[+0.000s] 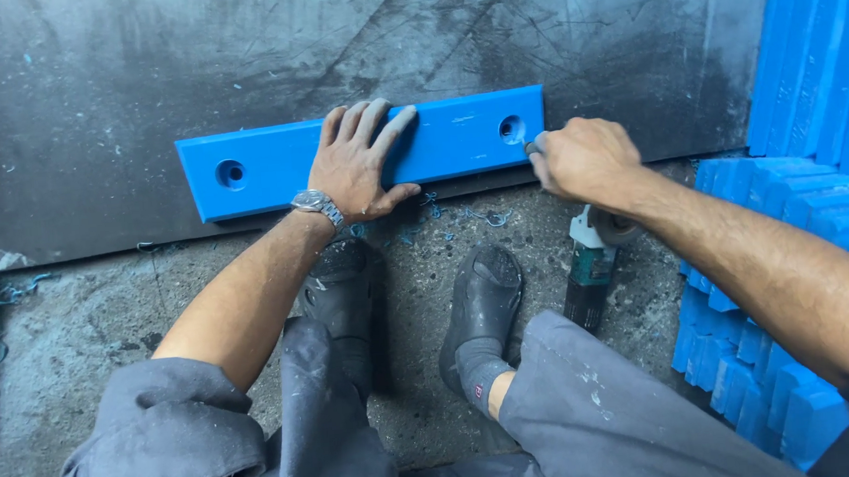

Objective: Finishing blue plastic blocks using an angle grinder and a deburring tool on a workshop floor.

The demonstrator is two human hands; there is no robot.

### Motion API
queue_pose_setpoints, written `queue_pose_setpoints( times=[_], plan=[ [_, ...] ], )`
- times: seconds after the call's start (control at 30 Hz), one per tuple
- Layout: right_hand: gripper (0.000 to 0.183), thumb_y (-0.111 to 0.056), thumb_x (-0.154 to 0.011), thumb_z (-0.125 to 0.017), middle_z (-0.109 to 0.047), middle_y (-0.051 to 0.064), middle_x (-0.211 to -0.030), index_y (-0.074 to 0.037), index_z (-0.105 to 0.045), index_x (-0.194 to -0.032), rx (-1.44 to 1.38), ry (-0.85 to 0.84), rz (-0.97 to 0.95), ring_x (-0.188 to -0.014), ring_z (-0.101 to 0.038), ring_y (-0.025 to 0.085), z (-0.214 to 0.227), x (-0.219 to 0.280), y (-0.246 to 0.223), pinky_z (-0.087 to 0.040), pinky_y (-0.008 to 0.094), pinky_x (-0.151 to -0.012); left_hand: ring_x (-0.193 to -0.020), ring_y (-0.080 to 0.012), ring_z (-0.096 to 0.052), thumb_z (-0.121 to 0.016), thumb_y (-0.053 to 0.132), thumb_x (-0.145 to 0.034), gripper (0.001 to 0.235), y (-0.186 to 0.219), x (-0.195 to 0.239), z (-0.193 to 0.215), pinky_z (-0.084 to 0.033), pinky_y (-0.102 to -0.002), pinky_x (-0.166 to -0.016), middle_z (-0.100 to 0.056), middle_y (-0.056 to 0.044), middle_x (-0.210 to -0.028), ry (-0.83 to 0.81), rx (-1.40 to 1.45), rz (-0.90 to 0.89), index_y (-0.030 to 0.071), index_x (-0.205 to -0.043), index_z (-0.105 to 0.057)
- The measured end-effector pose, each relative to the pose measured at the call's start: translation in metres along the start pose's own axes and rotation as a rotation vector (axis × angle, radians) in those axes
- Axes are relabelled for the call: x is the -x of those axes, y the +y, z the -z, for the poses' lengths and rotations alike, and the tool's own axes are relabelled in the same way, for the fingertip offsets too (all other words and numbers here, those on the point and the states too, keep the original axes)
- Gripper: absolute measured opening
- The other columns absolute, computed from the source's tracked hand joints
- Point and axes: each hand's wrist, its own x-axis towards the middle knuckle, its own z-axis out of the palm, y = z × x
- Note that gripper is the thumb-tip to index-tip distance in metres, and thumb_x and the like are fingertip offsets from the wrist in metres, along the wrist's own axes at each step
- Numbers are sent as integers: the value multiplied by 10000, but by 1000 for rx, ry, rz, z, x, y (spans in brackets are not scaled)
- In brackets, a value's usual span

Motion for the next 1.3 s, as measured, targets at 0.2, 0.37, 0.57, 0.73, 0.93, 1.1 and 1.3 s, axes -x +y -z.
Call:
queue_pose_setpoints(
  times=[0.2,0.37,0.57,0.73,0.93,1.1,1.3],
  plan=[
    [271,-253,-814,-754,-765,197,-953,-65,-818,-999,53,-160,9,-877,-760,357,27,-25,-44,-617,466,-801,-1421,-410,-360,-869,482,-673,1073,6,-3,-7,-187,-593,-1188,-438,-220,-1507,-5,-13,52,142,-1564,-376],
    [260,-248,-840,-741,-755,210,-1010,-53,-809,-997,49,-47,-74,-928,-739,392,41,-58,-37,-602,486,-814,-1421,-410,-353,-894,446,-634,1097,3,-5,-6,-175,-609,-1174,-426,-220,-1505,-18,17,60,135,-1545,-369],
    [313,-382,-915,-723,-761,216,-1022,-134,-797,-1091,-124,-57,-245,-953,-723,409,51,-45,1,-570,521,-876,-1436,-402,-363,-902,451,-644,1098,-1,-1,-4,-183,-594,-1195,-431,-196,-1524,-20,50,27,154,-1558,-370],
    [358,-442,-904,-708,-749,162,-993,-188,-784,-1145,-107,-69,-138,-946,-689,394,39,-33,45,-550,521,-837,-1437,-393,-388,-919,485,-626,1116,-16,19,16,-203,-581,-1205,-448,-167,-1519,5,85,58,210,-1565,-384],
    [381,-409,-982,-652,-750,102,-811,-94,-758,-1170,-648,129,-224,-775,-701,213,27,0,91,-523,378,-750,-1435,-357,-418,-948,531,-519,1193,-57,101,77,-218,-571,-1180,-488,-154,-1512,81,-136,251,213,-1563,-465],
    [329,-342,-1010,-658,-735,64,-824,-53,-746,-1143,-918,127,-213,-746,-628,146,14,13,111,-503,349,-685,-1325,-389,-467,-969,482,-481,1188,-76,115,81,-356,-573,-1109,-509,-151,-1480,107,-192,402,169,-1525,-498],
    [343,-346,-996,-693,-753,55,-926,-54,-744,-1170,-773,216,-116,-830,-633,145,8,9,100,-517,343,-765,-1207,-445,-481,-991,373,-498,1110,-24,43,37,-479,-548,-1003,-498,-206,-1414,152,-102,287,140,-1471,-510]
  ],
)
